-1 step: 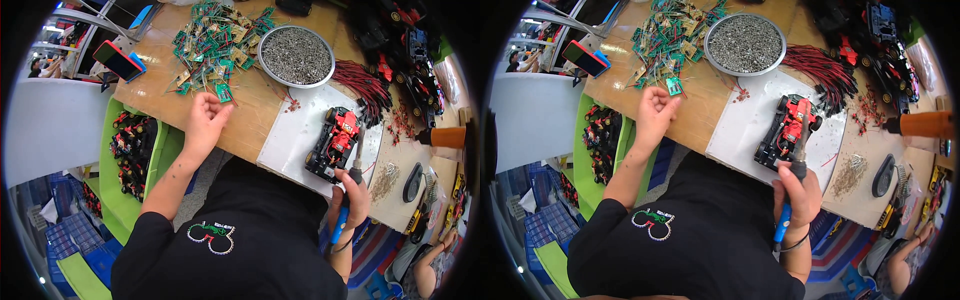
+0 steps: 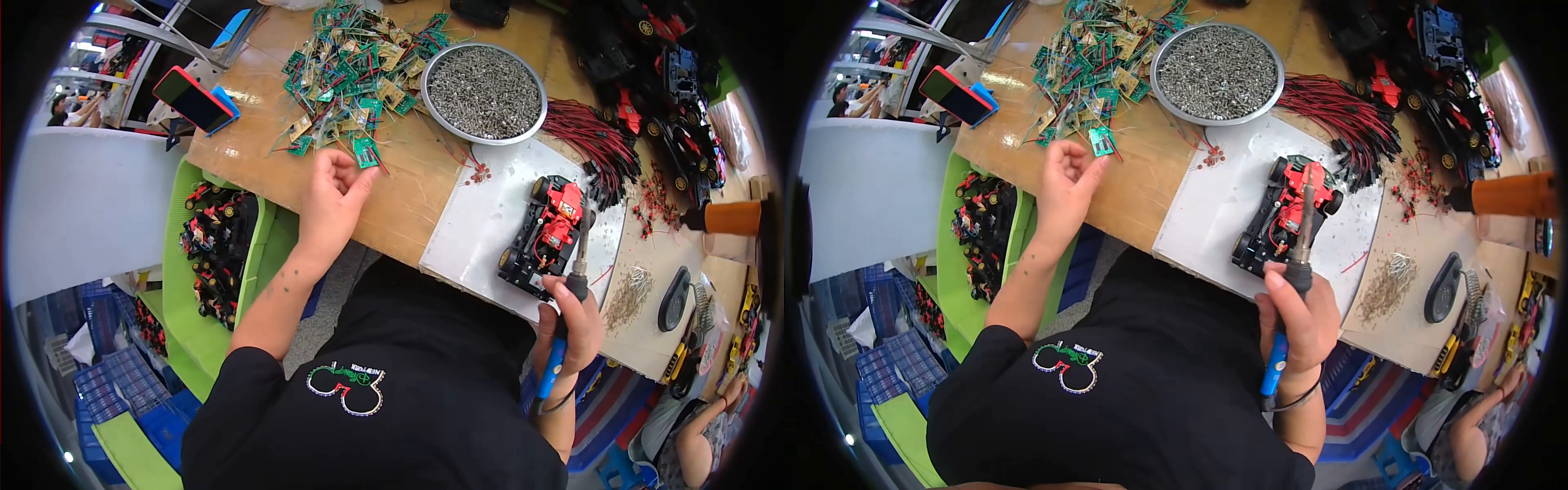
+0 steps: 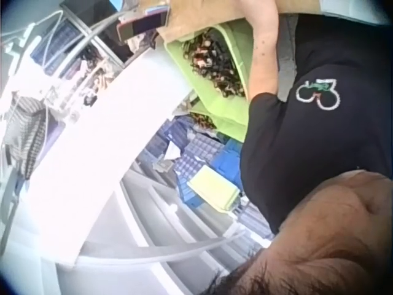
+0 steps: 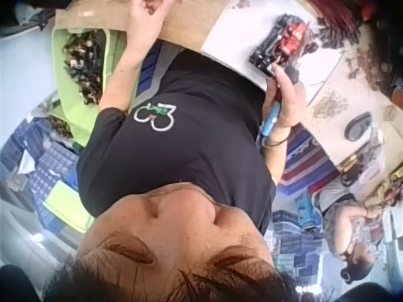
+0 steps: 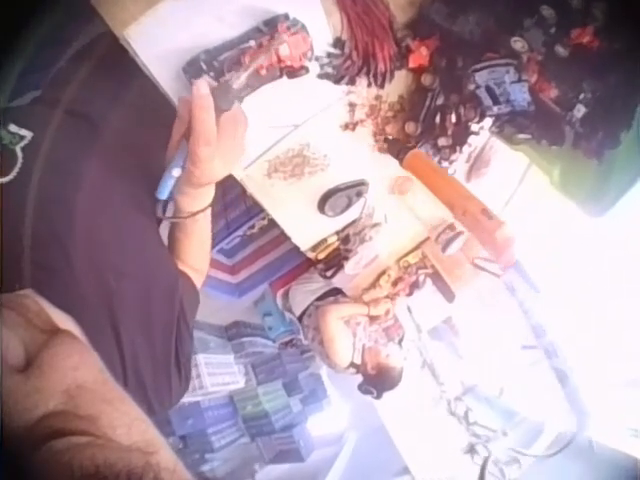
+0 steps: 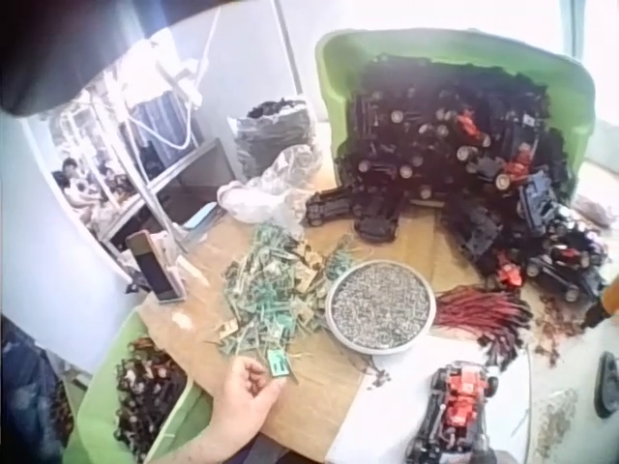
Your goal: The person assembles an electronic toy car by soldering internal wires and a circuit board, then securing plastic toy parts to the toy car chassis with screws using an electric screwdriver.
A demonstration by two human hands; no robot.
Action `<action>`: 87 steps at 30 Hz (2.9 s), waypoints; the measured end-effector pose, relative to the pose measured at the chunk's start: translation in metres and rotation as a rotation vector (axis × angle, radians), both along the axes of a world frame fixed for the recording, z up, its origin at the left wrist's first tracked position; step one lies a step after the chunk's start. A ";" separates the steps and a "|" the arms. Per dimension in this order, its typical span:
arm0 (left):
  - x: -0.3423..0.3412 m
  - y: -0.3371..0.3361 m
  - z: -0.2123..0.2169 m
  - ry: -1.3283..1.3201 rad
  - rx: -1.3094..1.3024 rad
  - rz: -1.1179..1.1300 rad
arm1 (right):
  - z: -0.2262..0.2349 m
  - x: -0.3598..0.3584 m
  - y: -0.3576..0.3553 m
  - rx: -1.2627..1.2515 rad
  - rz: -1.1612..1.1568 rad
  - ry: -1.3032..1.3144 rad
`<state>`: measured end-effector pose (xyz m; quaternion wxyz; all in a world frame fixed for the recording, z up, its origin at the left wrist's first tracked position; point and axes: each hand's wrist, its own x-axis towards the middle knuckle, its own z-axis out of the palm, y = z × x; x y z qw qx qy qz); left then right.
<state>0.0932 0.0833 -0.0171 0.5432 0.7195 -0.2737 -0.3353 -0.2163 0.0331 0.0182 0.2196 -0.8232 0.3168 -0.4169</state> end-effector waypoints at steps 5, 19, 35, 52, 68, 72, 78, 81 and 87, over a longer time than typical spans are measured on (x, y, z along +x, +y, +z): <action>0.019 -0.008 0.004 -0.938 0.226 -0.165 | 0.002 0.010 -0.004 -0.014 0.043 -0.042; -0.034 0.001 0.009 0.817 0.067 -0.189 | 0.001 0.079 -0.012 0.060 0.084 0.014; -0.048 -0.016 0.025 -0.746 -0.410 -0.740 | 0.009 0.066 -0.008 0.690 0.060 -0.312; -0.100 -0.039 0.037 -0.859 -0.539 -0.860 | 0.023 0.013 -0.007 0.913 0.106 -0.618; -0.125 -0.029 0.022 -0.773 -0.429 -0.978 | 0.002 -0.022 -0.002 0.680 -0.056 -0.858; -0.112 -0.032 0.015 -0.622 -0.340 -0.808 | -0.005 -0.034 -0.003 0.626 -0.151 -0.698; -0.117 -0.056 0.011 -0.682 -0.504 -0.874 | -0.012 -0.037 0.000 0.603 -0.183 -0.553; -0.122 -0.067 0.011 -0.754 -0.533 -0.839 | -0.019 -0.047 0.001 0.541 -0.169 -0.481; -0.133 -0.084 0.004 -0.457 -0.510 -0.846 | -0.019 -0.045 0.005 0.623 -0.236 -0.500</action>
